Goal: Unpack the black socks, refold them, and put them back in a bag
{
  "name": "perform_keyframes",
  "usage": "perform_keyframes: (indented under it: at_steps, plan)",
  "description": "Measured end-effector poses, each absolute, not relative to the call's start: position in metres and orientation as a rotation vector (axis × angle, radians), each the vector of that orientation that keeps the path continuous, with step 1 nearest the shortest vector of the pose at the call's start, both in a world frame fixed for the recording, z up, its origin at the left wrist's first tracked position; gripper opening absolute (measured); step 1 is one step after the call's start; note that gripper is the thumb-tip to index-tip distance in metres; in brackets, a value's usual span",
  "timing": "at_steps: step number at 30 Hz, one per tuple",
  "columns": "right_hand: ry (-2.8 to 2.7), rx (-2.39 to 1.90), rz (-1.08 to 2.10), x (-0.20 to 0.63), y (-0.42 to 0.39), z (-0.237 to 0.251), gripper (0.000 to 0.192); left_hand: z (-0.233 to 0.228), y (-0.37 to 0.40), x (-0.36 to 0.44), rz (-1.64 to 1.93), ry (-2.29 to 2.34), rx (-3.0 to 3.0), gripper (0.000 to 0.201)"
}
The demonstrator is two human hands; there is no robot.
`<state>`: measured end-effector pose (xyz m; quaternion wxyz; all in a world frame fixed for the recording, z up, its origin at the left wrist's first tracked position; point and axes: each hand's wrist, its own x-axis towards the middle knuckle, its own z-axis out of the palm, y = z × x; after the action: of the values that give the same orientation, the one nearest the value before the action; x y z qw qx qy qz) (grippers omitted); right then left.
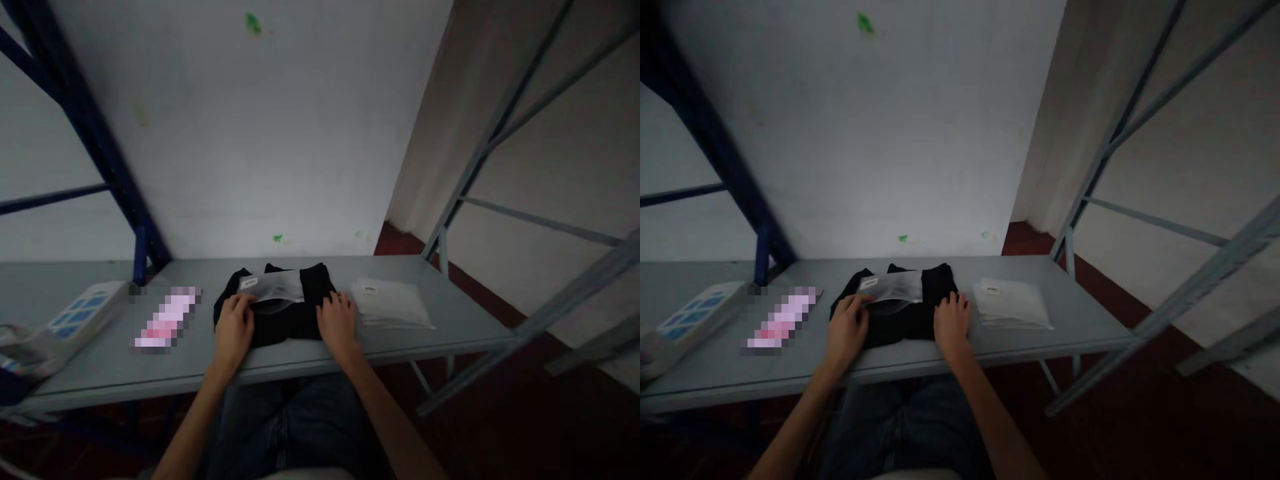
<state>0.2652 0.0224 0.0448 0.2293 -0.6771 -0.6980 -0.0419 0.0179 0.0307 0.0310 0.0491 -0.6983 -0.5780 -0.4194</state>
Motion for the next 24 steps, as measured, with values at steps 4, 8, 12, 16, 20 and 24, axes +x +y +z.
perform_keyframes:
  at_steps: [4,8,12,16,20,24]
  plan:
    - [-1.963,-1.711,-0.076,0.257,0.030,0.054,0.040,0.033,0.037,0.014,-1.258,-1.759,-2.147,0.028]
    - [-2.080,-1.552,-0.002,0.248,0.033,0.055,0.034,0.039,0.035,0.014,-1.205,-1.758,-2.109,0.032]
    - [-2.019,-1.467,0.032,0.246,0.030,0.046,0.019,0.049,0.023,0.034,-1.185,-1.522,-2.211,0.035]
    - [-1.999,-1.448,0.011,0.247,0.030,0.042,0.020,0.050,0.021,0.070,-1.069,-1.312,-2.423,0.038]
    - [-1.986,-1.512,-0.038,0.250,0.033,0.043,0.020,0.043,0.035,0.094,-0.949,-1.256,-2.460,0.037]
    - [-1.904,-1.484,-0.089,0.251,0.036,0.040,0.017,0.041,0.043,0.098,-0.955,-1.226,-2.415,0.024]
